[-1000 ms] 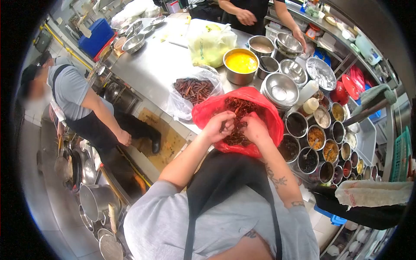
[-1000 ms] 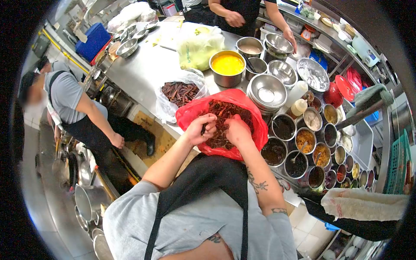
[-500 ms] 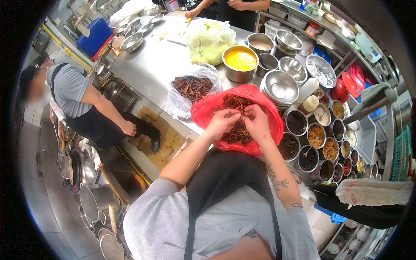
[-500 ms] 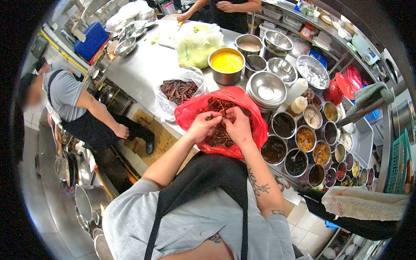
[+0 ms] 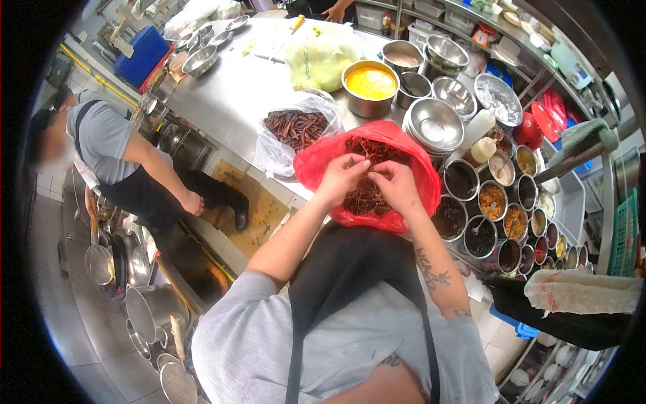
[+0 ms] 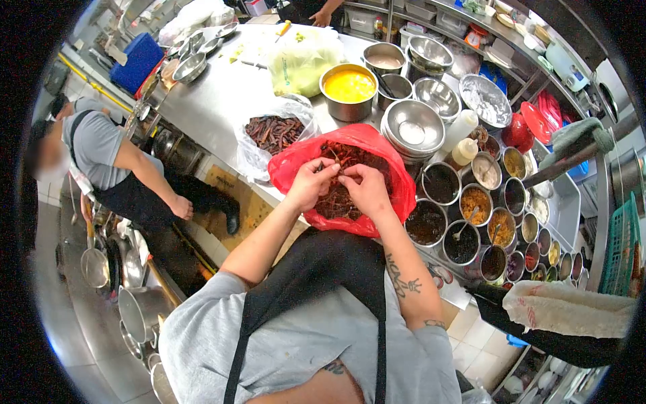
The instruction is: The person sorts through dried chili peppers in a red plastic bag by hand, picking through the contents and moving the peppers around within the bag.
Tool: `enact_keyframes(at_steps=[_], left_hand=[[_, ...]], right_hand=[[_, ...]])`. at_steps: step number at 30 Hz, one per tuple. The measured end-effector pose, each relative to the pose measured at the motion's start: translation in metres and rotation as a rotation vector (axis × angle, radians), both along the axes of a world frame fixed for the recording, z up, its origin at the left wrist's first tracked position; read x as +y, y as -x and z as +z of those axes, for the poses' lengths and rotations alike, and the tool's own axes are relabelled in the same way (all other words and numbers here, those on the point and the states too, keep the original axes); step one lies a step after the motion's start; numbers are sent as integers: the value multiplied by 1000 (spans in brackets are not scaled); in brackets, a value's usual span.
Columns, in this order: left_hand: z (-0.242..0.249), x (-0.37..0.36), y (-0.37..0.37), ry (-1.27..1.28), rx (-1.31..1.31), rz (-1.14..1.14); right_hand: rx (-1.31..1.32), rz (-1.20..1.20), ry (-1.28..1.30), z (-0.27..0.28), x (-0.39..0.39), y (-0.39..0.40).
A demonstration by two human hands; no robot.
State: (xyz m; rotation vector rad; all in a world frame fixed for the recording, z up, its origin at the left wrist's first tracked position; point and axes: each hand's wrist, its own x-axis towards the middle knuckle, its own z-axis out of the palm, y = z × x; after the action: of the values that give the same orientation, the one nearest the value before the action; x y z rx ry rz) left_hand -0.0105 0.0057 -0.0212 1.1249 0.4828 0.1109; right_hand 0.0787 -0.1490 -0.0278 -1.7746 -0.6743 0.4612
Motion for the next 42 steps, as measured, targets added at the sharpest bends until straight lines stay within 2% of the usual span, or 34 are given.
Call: enact_keyframes(at_steps=[6,9,12,15,16,18,21,24,27,30,32,36,39,42], left_hand=[[-7,3,1,185,-67,-13],[-5,2,0,157,-72,-24],[-1,3,-2,-68,2,-23],[-11,7,-3,-757,-121,-121],[7,5,0,-759,-14,-222],[18,2,1,-840,-64,-261],[24,0,-1,-885,-89,-305],[33,-2,0,-889,-115,-334],[30,1,-4,-871,-217,-375],[31,11,-7,-794,-299,-469],[34,15,-9,-716,-332,-504],[49,23,-12,-807,-365,-569],[56,26,-11,-746,-398,-589],[38,37,-13,-714,-375,-520]], right_hand=[[-31,-26,-8,3,-2,0],[-28,-17,7,8,-3,2],[-2,-28,-40,1,-4,-2],[21,-64,-92,7,-6,-6],[19,-54,-73,9,-7,-9],[-63,-38,-29,20,-10,-8],[53,-37,-14,5,-8,-11],[15,22,-54,-12,-9,-16],[427,104,-103,-7,-11,-15],[894,246,-286,-10,-18,-18],[979,306,-344,-6,-17,-16],[1098,377,-437,1,-14,-13],[1142,406,-449,8,-14,-11],[1149,484,-667,4,-14,-11]])
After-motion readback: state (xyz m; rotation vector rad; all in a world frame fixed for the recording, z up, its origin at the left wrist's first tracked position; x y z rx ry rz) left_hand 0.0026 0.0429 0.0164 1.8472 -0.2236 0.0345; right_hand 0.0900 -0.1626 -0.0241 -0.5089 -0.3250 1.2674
